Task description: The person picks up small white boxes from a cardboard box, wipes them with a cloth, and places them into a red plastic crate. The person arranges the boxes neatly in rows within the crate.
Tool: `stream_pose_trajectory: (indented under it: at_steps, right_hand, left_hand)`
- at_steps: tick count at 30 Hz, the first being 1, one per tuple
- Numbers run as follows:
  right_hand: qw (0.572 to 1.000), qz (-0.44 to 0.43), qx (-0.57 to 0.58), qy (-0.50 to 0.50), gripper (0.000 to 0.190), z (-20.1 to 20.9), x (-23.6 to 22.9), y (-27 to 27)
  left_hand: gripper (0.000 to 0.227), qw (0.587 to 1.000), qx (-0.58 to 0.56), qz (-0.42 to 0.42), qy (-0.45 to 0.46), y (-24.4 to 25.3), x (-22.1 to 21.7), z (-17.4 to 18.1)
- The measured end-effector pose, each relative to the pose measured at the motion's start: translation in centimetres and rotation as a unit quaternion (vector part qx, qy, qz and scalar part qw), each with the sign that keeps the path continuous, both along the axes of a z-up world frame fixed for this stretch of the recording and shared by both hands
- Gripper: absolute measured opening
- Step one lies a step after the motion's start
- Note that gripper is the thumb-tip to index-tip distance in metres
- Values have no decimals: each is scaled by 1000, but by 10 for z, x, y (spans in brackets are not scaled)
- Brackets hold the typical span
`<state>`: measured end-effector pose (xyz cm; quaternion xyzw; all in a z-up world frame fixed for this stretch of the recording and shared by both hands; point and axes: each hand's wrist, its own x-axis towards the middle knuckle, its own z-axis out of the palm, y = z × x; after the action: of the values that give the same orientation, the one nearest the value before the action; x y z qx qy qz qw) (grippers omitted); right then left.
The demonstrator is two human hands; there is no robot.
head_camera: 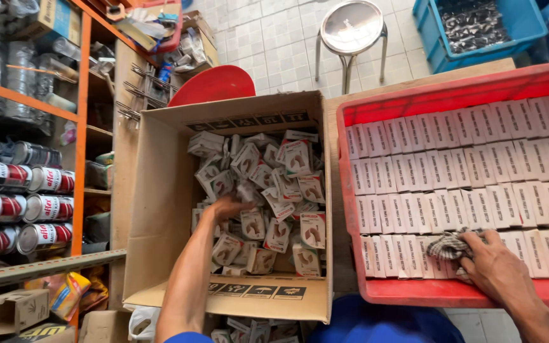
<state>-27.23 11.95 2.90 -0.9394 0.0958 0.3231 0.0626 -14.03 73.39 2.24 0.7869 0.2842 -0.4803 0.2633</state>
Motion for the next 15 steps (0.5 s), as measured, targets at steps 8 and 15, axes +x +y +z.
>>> stream_pose_trajectory:
  at_steps: [8,15]
  right_hand:
    - [1000,6,6,-11,44,3,-2,1]
    - [998,-2,11,-69,49,-12,-9,-5]
  left_hand:
    - [68,745,443,-143,-478,34,-7,-29]
    - [43,796,389,-279,-371,30,-2,-46]
